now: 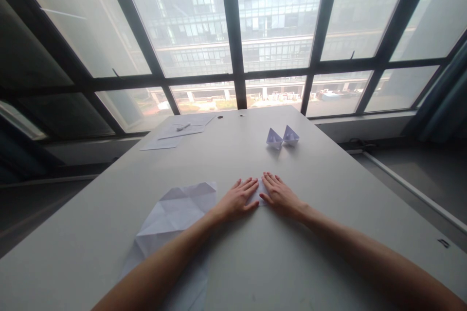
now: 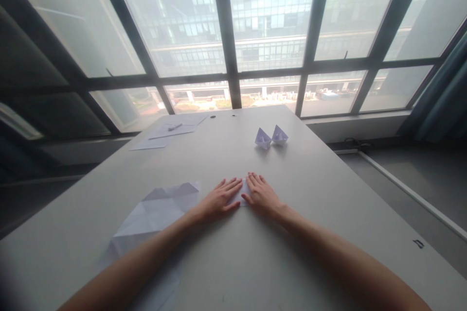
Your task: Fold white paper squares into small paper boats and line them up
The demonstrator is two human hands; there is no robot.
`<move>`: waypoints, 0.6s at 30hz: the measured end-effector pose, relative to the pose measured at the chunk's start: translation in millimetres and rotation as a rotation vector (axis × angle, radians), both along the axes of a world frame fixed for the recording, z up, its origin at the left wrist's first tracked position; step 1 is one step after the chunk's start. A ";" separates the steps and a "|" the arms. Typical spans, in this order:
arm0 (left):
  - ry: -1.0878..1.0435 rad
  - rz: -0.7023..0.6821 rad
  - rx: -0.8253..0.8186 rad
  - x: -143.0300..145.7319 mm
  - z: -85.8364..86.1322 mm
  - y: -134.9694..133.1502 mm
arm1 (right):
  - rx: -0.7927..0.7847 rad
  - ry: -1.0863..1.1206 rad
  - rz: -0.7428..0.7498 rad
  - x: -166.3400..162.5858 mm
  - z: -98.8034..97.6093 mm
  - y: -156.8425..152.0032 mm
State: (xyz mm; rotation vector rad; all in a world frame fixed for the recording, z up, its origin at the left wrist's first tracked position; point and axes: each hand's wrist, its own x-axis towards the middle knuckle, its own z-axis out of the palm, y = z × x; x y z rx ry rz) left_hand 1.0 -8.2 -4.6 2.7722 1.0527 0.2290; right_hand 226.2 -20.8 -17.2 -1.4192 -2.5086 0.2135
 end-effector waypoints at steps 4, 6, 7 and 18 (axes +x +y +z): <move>-0.008 0.000 0.005 1.5 1.6 -1.4 | -0.035 0.017 0.095 1.0 3.4 -0.5; -0.010 0.001 0.008 1.5 2.1 -1.8 | -0.039 0.016 0.088 1.1 2.8 -0.3; -0.009 0.001 0.009 1.3 2.2 -1.8 | -0.035 0.011 0.072 1.0 2.0 -0.1; 0.062 0.032 0.028 0.1 2.0 -2.0 | -0.027 -0.035 -0.101 -0.3 -9.5 4.3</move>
